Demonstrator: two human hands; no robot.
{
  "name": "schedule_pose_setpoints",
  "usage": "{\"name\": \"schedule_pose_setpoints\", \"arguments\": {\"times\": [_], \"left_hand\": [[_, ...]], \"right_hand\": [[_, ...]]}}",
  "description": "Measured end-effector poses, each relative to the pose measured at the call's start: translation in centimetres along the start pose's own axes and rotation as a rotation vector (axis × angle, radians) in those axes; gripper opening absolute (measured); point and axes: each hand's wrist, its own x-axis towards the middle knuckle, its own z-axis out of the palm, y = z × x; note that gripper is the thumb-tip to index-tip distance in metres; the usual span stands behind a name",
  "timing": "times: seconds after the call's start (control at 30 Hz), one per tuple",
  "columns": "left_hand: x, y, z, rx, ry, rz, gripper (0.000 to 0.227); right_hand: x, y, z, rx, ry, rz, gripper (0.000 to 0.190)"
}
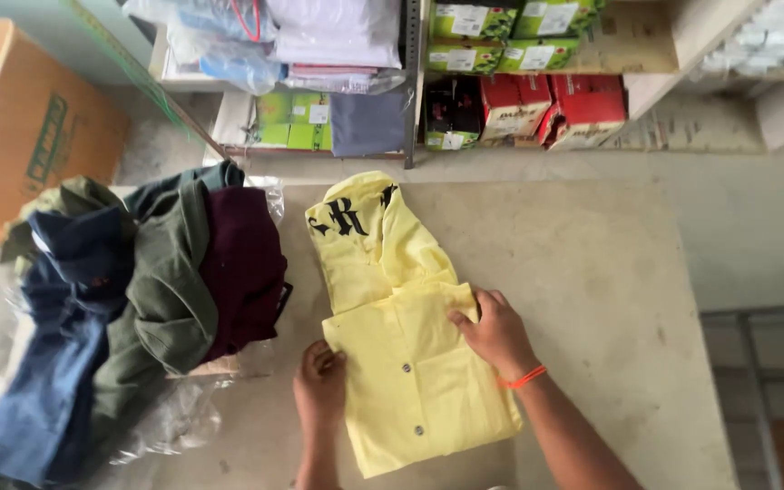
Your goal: The person folds a yellow short-sleeve shirt on a table, smoothing and aligning the sleeves and body, then places a tag card on the folded shirt and wraps it in a clear plastic bag, pressing it flat. At the end the person picks up a green garment and begins unfolding it on the table.
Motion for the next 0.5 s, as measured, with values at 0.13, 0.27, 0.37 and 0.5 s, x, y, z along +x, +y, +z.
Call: {"name": "schedule_pose_setpoints", "arguments": {"times": [0.13,0.27,0.37,0.5], "left_hand": [[-1.8,3.1,1.5,0.234,0.030,0.155,0.032],[-3.3,3.1,3.2,0.320,-0.070,0.259,0.034],[-3.5,1.9,5.5,0.369,-0.163,0.359,0.030],[-4.4,2.3,7.7,0.368,-0.328,0.395,0.026]], "right_hand": [[-1.3,0.5,-0.8,-0.220,-0.126,0.219,0.039],[-4.0,1.3,-3.1,-0.126,-0.209,0.433,0.025],[-8.1,2.6,-5.5,-0.170,-0.039,0.370,0.023],[-13.8,3.1,-7.9,-0.130,0.051,0.497,0.023]]}}
